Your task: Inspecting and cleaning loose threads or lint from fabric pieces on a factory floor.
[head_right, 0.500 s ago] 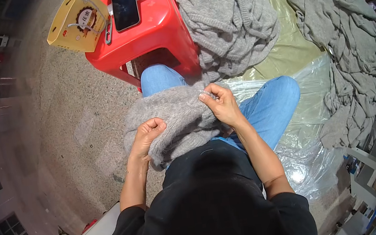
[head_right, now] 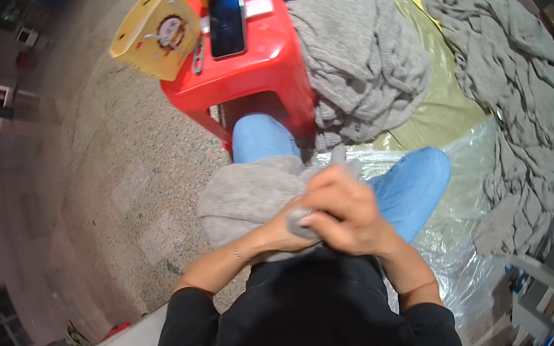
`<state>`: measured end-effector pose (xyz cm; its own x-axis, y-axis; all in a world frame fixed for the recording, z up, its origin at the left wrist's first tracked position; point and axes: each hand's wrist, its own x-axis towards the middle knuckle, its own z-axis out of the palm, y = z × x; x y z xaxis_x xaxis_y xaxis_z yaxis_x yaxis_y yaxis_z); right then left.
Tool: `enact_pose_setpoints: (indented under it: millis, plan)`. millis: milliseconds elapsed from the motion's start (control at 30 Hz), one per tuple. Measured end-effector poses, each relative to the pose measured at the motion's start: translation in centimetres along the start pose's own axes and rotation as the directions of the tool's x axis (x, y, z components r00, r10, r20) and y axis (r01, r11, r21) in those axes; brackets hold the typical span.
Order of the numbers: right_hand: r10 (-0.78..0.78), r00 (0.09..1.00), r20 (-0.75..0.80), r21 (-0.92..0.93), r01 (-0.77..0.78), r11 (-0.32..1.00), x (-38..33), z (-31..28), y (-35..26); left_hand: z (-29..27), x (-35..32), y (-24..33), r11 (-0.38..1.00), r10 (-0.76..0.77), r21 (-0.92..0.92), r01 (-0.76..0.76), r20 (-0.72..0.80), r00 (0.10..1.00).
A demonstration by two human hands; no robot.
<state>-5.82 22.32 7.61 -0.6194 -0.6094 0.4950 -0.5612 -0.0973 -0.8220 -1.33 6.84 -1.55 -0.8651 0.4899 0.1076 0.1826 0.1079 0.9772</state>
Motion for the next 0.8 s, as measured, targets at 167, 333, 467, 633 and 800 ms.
enact_pose_setpoints:
  millis: [167,333,467,633,800]
  plan:
    - [0.416,0.852,-0.319,-0.265,-0.501,0.824,-2.6,-5.2,0.4,-4.1,0.2,0.7,0.988,0.019,0.139,0.064,-0.532,0.847]
    - [0.697,0.705,-0.131,-0.181,-0.708,0.683,-8.3,-5.9,5.1,-7.0,1.0,2.1,0.781,-0.486,-0.607,0.146,-0.445,0.752]
    - [0.491,0.868,-0.08,0.406,-0.421,0.811,-1.0,-2.3,0.2,-4.2,6.1,1.1,0.481,0.264,0.78,-0.401,0.307,0.914]
    - [-0.213,0.881,-0.423,-0.096,0.191,0.977,1.8,-4.1,-1.4,6.7,18.1,11.6,0.711,0.368,0.529,-0.464,0.282,0.886]
    - [-0.109,0.963,-0.246,-0.212,0.057,0.976,-0.9,-1.3,4.2,10.6,20.0,17.4,0.934,0.244,0.241,-0.266,0.116,0.963]
